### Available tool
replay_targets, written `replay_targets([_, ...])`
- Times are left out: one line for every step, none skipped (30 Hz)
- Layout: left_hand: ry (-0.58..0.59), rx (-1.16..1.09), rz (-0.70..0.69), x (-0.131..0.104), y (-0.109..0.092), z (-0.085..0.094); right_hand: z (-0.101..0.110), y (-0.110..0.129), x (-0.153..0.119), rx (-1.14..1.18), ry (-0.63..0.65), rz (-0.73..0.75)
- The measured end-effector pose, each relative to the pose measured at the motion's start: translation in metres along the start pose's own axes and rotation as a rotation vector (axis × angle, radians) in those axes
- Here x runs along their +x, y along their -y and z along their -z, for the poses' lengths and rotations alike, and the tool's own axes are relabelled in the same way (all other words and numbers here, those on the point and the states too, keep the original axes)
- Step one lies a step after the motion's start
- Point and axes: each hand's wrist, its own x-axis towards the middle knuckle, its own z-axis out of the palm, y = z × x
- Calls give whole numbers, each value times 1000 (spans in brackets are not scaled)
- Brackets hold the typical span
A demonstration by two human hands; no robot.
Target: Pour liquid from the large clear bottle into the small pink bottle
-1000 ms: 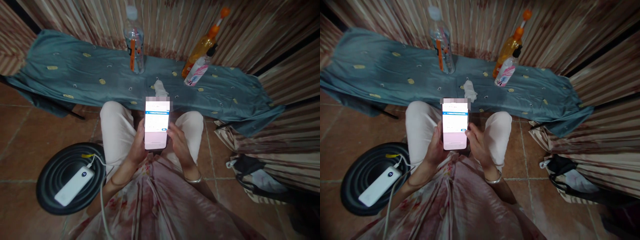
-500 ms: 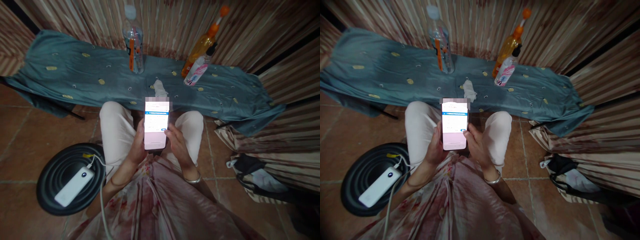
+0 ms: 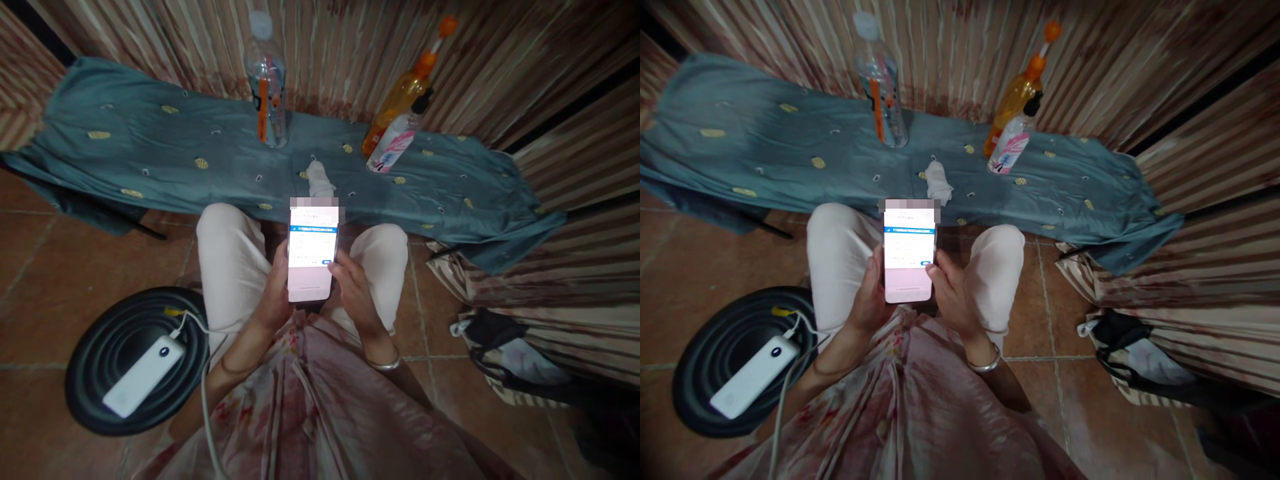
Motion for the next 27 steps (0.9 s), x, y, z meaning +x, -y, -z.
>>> replay_targets([7,6,0,0,1,1,0,-1,0,-3,0,0])
replay_targets([12,15,-5,0,1,1,0,-1,0,-7,-1,-2])
replay_targets([16,24,-12,0,2,2,0,-2,0,-12,-4,-6])
replay_targets([16,30,-20,0,3,2,0,-3,0,-20,-9,-11])
replay_targets([14,31,-26,1,3,3,0,-3,1,-28,-11,-15])
replay_targets([11,26,-29,1,3,3,0,-4,1,-38,-13,-17])
replay_targets([8,18,-32,1,3,4,0,-5,2,-50,-19,-17])
replay_targets([7,12,-35,1,4,4,0,-5,2,-60,-26,-16])
replay_targets([8,13,-39,1,3,4,0,-5,2,-66,-28,-15])
replay_targets([10,18,-45,1,3,4,-1,-4,3,-69,-29,-14])
replay_targets([11,24,-48,1,3,4,-1,-4,3,-68,-28,-11])
replay_targets([12,27,-48,1,2,4,-1,-3,3,-64,-22,-7])
replay_targets([12,26,-46,1,2,3,-1,-3,2,-60,-11,-3])
replay_targets([13,21,-42,1,1,3,-1,-2,2,-58,-3,0])
replay_targets([14,16,-38,1,1,2,-1,-2,2,-59,-1,1])
replay_targets([16,15,-37,1,0,2,-1,-2,2,-62,-2,1])
replay_targets([17,14,-36,1,0,2,-1,-2,2,-65,-3,0])
replay_targets([17,14,-37,1,0,2,-1,-2,2,-67,-5,-1])
replay_targets([19,15,-35,1,1,2,-1,-2,3,-67,-5,1])
replay_targets([22,20,-37,2,1,3,-1,-1,3,-64,0,4])
replay_targets([25,27,-41,2,2,4,-1,-1,3,-59,5,10])
replay_targets([26,35,-45,2,3,4,-1,-1,4,-53,10,16])
replay_targets([26,41,-50,3,3,5,-1,0,4,-47,13,21])
replay_targets([27,44,-53,3,4,5,-1,0,4,-44,16,24])
replay_targets([28,41,-54,3,4,6,-2,0,5,-43,17,25])
replay_targets([28,35,-53,3,4,6,-2,0,5,-45,14,25])
replay_targets([30,28,-52,3,4,6,-2,0,5,-46,13,24])
